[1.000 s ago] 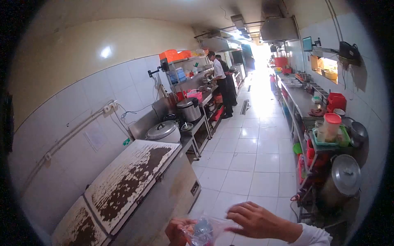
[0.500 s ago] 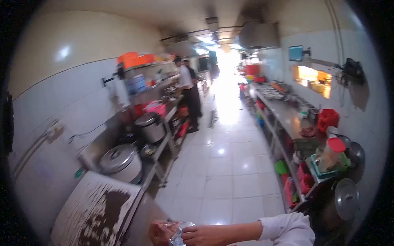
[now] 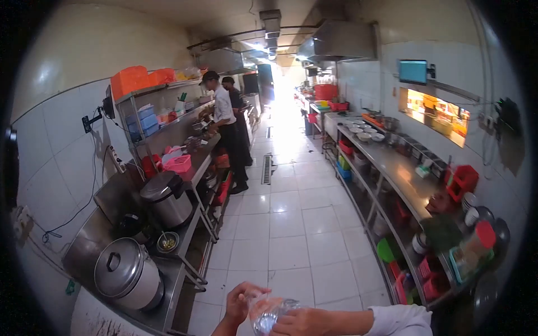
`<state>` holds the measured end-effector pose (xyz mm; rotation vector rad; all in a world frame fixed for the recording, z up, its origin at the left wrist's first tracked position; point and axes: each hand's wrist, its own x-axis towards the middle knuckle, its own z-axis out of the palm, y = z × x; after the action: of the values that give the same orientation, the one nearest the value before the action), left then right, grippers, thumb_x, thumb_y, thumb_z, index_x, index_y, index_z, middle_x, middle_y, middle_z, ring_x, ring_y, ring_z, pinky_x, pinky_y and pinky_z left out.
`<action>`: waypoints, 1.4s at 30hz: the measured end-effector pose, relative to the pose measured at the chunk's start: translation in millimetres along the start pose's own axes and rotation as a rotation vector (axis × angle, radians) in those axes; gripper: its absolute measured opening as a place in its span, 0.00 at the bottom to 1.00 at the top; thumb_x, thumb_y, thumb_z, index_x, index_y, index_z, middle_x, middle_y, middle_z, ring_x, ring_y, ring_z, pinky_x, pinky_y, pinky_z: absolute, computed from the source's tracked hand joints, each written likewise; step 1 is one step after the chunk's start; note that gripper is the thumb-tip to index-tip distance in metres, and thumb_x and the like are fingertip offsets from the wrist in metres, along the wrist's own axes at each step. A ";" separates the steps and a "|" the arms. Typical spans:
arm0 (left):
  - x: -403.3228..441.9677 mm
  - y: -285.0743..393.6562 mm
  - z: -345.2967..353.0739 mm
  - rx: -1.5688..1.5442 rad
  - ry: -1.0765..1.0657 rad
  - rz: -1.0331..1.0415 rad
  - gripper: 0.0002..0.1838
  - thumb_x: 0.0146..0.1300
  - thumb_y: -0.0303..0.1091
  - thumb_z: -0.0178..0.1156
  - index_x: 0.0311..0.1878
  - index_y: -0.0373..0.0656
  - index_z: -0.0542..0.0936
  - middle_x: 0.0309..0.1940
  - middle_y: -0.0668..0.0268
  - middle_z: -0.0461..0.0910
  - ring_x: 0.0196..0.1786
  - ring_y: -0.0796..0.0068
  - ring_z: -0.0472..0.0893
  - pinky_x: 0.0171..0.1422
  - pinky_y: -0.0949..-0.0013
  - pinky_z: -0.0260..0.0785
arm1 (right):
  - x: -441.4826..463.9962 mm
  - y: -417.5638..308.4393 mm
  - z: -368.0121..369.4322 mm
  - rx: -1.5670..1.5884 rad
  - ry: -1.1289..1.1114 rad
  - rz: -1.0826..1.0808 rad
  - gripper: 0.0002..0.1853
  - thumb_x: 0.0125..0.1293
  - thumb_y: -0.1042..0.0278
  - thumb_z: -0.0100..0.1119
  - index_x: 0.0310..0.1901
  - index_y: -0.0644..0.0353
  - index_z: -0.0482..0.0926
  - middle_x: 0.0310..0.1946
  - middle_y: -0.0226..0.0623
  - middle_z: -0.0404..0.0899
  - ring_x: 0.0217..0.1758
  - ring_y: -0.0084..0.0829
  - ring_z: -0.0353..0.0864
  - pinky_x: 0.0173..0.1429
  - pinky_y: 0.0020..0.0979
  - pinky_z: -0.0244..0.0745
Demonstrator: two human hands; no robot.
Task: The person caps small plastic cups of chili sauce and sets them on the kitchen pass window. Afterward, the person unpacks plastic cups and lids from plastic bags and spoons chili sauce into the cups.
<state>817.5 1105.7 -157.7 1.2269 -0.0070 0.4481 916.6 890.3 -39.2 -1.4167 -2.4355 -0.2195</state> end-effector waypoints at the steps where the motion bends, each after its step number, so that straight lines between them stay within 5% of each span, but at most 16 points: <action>1: 35.1 -1.8 -3.8 -0.209 -0.106 -0.010 0.35 0.60 0.53 0.64 0.59 0.35 0.68 0.55 0.57 0.74 0.67 0.59 0.69 0.72 0.51 0.59 | 10.2 34.8 4.0 -0.051 0.074 0.056 0.08 0.64 0.62 0.61 0.35 0.57 0.75 0.29 0.32 0.77 0.32 0.31 0.79 0.33 0.32 0.74; 2: 74.3 -3.4 -10.5 -0.414 -0.220 -0.006 0.48 0.52 0.62 0.68 0.66 0.36 0.63 0.61 0.56 0.70 0.70 0.60 0.65 0.74 0.52 0.55 | 20.6 75.3 4.3 -0.112 0.149 0.106 0.12 0.69 0.58 0.56 0.34 0.57 0.74 0.28 0.32 0.78 0.26 0.30 0.80 0.24 0.30 0.73; 4: 118.8 -27.2 -47.2 -0.170 -0.237 -0.115 0.70 0.33 0.73 0.72 0.73 0.39 0.51 0.69 0.57 0.61 0.73 0.62 0.59 0.77 0.55 0.50 | 39.8 151.3 6.1 -0.107 0.289 0.133 0.14 0.67 0.59 0.58 0.27 0.57 0.72 0.22 0.32 0.75 0.21 0.30 0.77 0.20 0.32 0.69; 5: 135.8 -35.8 -60.9 -0.126 -0.267 -0.155 0.72 0.28 0.69 0.77 0.73 0.39 0.53 0.70 0.59 0.58 0.74 0.65 0.58 0.76 0.59 0.50 | 52.0 187.4 1.7 -0.007 0.336 0.264 0.16 0.68 0.59 0.58 0.25 0.57 0.73 0.20 0.34 0.74 0.21 0.32 0.76 0.20 0.32 0.69; 7: 175.1 -49.8 -87.0 0.321 -0.183 -0.176 0.61 0.35 0.53 0.81 0.70 0.37 0.58 0.67 0.58 0.63 0.70 0.64 0.63 0.72 0.60 0.55 | 79.2 256.1 -6.0 0.236 0.334 0.450 0.19 0.67 0.57 0.59 0.22 0.61 0.76 0.16 0.39 0.73 0.21 0.39 0.75 0.25 0.33 0.71; 9: 217.8 -58.9 -99.7 0.342 -0.063 -0.297 0.50 0.43 0.43 0.77 0.69 0.40 0.62 0.60 0.61 0.72 0.62 0.68 0.72 0.67 0.63 0.62 | 102.0 316.2 -6.9 0.394 0.216 0.447 0.15 0.68 0.59 0.57 0.29 0.62 0.79 0.21 0.41 0.77 0.23 0.40 0.77 0.28 0.33 0.74; 11: 262.7 -64.4 -134.7 0.398 0.011 -0.195 0.48 0.44 0.43 0.77 0.68 0.40 0.64 0.58 0.61 0.74 0.60 0.70 0.74 0.65 0.64 0.65 | 120.1 378.5 -2.7 0.546 0.072 0.452 0.13 0.69 0.61 0.56 0.35 0.63 0.82 0.27 0.43 0.80 0.26 0.40 0.80 0.32 0.33 0.76; 13: 308.5 -50.0 -164.2 0.551 0.125 -0.046 0.44 0.46 0.46 0.76 0.65 0.38 0.68 0.53 0.59 0.79 0.56 0.72 0.77 0.63 0.66 0.67 | 133.6 453.4 10.4 0.687 0.007 0.400 0.16 0.71 0.61 0.48 0.51 0.64 0.78 0.42 0.51 0.80 0.35 0.44 0.83 0.42 0.38 0.78; 16: 380.4 -15.4 -217.2 0.636 0.098 -0.141 0.43 0.48 0.48 0.75 0.65 0.40 0.69 0.52 0.58 0.79 0.56 0.70 0.78 0.62 0.67 0.67 | 150.3 559.0 4.2 0.703 -0.123 0.465 0.18 0.70 0.68 0.50 0.59 0.62 0.74 0.48 0.49 0.79 0.43 0.37 0.83 0.43 0.33 0.80; 19: 463.0 -7.6 -278.0 0.763 0.037 -0.189 0.42 0.50 0.52 0.73 0.64 0.41 0.69 0.50 0.56 0.80 0.55 0.65 0.79 0.60 0.65 0.68 | 177.9 647.6 11.2 0.757 -0.388 0.667 0.21 0.68 0.64 0.57 0.59 0.62 0.74 0.49 0.47 0.79 0.44 0.37 0.82 0.46 0.33 0.80; 22: 551.5 2.8 -323.1 0.787 -0.074 -0.209 0.42 0.50 0.55 0.71 0.64 0.43 0.69 0.48 0.54 0.81 0.52 0.61 0.81 0.58 0.63 0.69 | 191.0 741.0 48.0 0.645 -0.271 0.524 0.27 0.62 0.58 0.65 0.60 0.61 0.74 0.50 0.45 0.79 0.41 0.38 0.83 0.48 0.33 0.79; 25: 634.0 -0.2 -367.0 0.771 -0.141 -0.265 0.43 0.51 0.53 0.71 0.66 0.41 0.67 0.47 0.56 0.81 0.50 0.67 0.79 0.57 0.66 0.68 | 210.0 817.0 67.1 0.718 -0.121 0.609 0.32 0.57 0.52 0.69 0.61 0.57 0.74 0.46 0.43 0.81 0.38 0.38 0.82 0.46 0.34 0.78; 31: 778.0 -16.3 -449.7 0.793 -0.286 -0.274 0.41 0.53 0.54 0.69 0.65 0.39 0.68 0.40 0.50 0.82 0.41 0.57 0.82 0.47 0.61 0.71 | 245.2 975.4 113.5 0.758 -0.237 0.641 0.30 0.58 0.48 0.66 0.58 0.56 0.76 0.35 0.48 0.82 0.37 0.45 0.81 0.46 0.36 0.75; 36: 877.8 -30.2 -529.6 0.987 -0.036 -0.367 0.41 0.52 0.53 0.70 0.63 0.35 0.71 0.41 0.48 0.82 0.43 0.56 0.83 0.48 0.61 0.71 | 300.7 1130.2 123.7 0.790 -0.156 0.491 0.27 0.57 0.53 0.66 0.56 0.58 0.76 0.35 0.47 0.82 0.37 0.46 0.82 0.46 0.35 0.76; 38: 911.7 -19.3 -549.7 1.049 0.078 -0.205 0.41 0.51 0.52 0.70 0.62 0.34 0.71 0.42 0.45 0.82 0.45 0.52 0.83 0.49 0.60 0.71 | 334.7 1182.7 121.6 0.816 -0.198 0.453 0.27 0.57 0.54 0.66 0.54 0.62 0.75 0.40 0.47 0.82 0.40 0.45 0.82 0.48 0.33 0.76; 42: 970.1 1.5 -587.0 1.039 0.169 -0.333 0.40 0.52 0.50 0.70 0.64 0.36 0.71 0.49 0.43 0.79 0.52 0.49 0.80 0.56 0.58 0.70 | 402.9 1263.6 164.0 0.731 -0.312 0.117 0.31 0.58 0.51 0.68 0.57 0.64 0.72 0.52 0.50 0.76 0.51 0.41 0.80 0.53 0.36 0.76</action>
<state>1566.1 1956.8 -124.9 2.1527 0.6348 0.2475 1795.0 1896.3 -86.4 -1.2884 -2.2586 0.8866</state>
